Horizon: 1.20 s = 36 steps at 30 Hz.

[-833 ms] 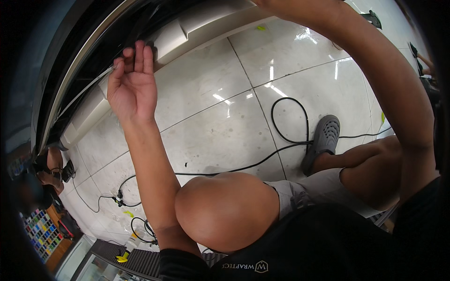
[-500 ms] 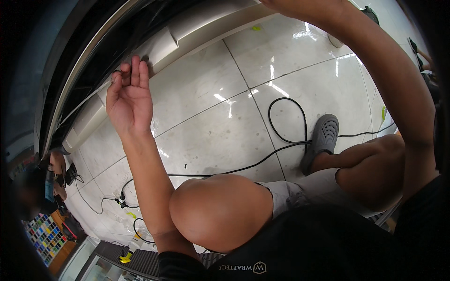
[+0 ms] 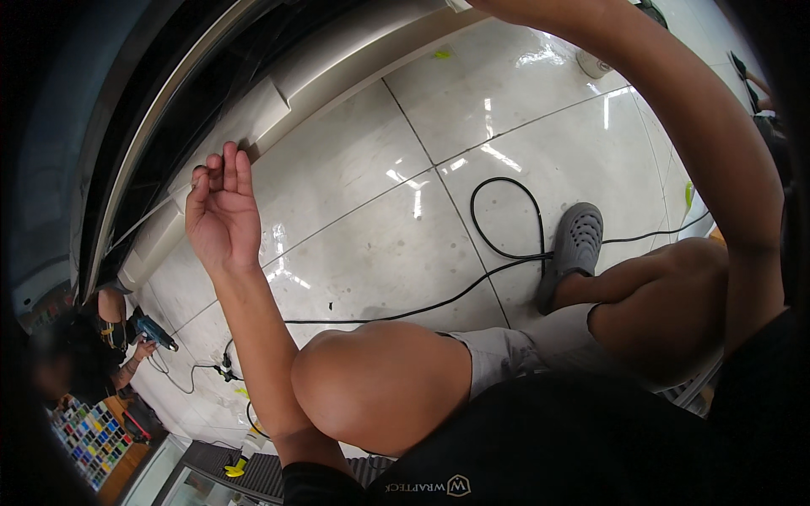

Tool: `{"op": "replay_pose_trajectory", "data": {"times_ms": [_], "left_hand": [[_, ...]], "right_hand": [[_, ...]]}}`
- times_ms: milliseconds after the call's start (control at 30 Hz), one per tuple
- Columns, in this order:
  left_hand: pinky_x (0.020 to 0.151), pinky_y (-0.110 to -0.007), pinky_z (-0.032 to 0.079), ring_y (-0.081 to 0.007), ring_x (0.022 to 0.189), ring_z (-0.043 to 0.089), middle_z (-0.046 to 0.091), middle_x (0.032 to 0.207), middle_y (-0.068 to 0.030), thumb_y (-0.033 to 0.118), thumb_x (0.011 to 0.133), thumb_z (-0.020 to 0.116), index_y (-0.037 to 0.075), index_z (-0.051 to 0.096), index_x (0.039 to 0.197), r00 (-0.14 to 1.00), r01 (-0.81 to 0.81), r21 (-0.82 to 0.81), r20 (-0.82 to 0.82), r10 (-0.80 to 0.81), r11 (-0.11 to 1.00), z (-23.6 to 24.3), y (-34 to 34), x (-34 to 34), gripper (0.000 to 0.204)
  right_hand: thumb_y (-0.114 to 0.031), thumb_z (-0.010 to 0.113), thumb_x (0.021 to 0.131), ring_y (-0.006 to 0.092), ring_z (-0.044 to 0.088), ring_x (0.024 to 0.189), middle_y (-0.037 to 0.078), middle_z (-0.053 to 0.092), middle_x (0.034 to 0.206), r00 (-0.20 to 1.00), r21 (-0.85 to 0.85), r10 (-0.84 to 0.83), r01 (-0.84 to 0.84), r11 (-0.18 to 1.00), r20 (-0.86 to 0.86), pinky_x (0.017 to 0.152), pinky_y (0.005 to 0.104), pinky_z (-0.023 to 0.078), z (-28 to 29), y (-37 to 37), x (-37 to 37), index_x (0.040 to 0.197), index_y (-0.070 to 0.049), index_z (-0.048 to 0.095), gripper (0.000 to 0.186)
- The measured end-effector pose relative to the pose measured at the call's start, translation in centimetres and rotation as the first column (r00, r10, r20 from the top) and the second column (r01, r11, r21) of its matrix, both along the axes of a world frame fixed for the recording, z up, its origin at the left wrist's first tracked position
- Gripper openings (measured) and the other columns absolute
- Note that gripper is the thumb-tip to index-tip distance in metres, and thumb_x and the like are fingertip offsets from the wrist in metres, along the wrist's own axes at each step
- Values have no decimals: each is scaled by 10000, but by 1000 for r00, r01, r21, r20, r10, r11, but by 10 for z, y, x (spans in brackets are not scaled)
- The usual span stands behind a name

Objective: The person applies a vinyl wrap to the front bumper of a car. They use a yellow squeegee to smooth the material and a heat gun to conform it to the curves. The person also uses a grey cloth to wipe the surface and a knife to trim the edges of the wrap.

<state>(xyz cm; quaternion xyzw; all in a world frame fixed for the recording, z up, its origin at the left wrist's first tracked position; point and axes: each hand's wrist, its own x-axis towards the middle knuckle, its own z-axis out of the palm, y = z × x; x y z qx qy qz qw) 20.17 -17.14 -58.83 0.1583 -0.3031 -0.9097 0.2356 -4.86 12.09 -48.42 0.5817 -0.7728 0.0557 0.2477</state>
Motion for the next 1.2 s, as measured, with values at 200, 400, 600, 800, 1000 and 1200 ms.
{"op": "replay_pose_trajectory", "data": {"times_ms": [200, 400, 600, 800, 1000, 1200], "left_hand": [[1117, -465, 402, -347, 1196, 549, 609, 1039, -168, -6, 886, 516, -14, 558, 912, 1000, 24, -11, 17, -23, 1000, 1, 1, 4, 50], [1112, -461, 410, -340, 1181, 558, 606, 1023, -158, -12, 888, 512, -17, 557, 902, 998, 35, -3, 46, -35, 999, 3, 2, 9, 47], [1106, -451, 419, -338, 1176, 560, 605, 1011, -153, -14, 893, 511, -20, 562, 909, 996, 7, -19, 92, -5, 1000, 6, 6, 12, 54], [1105, -449, 422, -336, 1163, 569, 607, 1001, -150, -4, 907, 504, -21, 565, 920, 992, -6, -44, 124, 12, 999, 7, 8, 14, 65], [1106, -452, 420, -332, 1167, 572, 624, 1018, -154, 5, 919, 502, -22, 573, 928, 993, 44, -59, 110, -37, 997, 6, 5, 17, 77], [1102, -452, 422, -330, 1169, 574, 629, 1021, -152, 12, 923, 501, -21, 575, 926, 991, 64, -43, 118, -59, 997, 4, 1, 19, 81]], "right_hand": [[-131, 575, 857, 348, 628, 795, 183, 610, 833, 1000, 4, 16, -16, 1000, -23, 698, 435, 519, -2, 13, -8, 1006, -2, 635, 206], [-153, 571, 881, 341, 633, 837, 179, 617, 859, 999, -13, -9, 9, 1000, -40, 731, 429, 520, -4, 23, -17, 1075, -15, 629, 246], [-185, 552, 921, 335, 629, 877, 173, 619, 900, 998, 1, -55, 55, 998, -31, 760, 432, 515, -5, 34, -23, 1107, -33, 622, 250], [-184, 566, 913, 319, 625, 860, 163, 618, 877, 999, -12, -25, 25, 1000, -48, 741, 421, 516, -7, 46, -33, 1102, -32, 622, 249], [-177, 597, 881, 305, 628, 835, 150, 620, 850, 997, -60, 4, -9, 998, -83, 727, 412, 522, -10, 54, -42, 1082, -28, 630, 252], [-172, 614, 859, 308, 638, 842, 153, 625, 863, 992, -53, 8, -15, 998, -124, 732, 411, 528, -8, 64, -49, 1087, -28, 630, 270]]}}
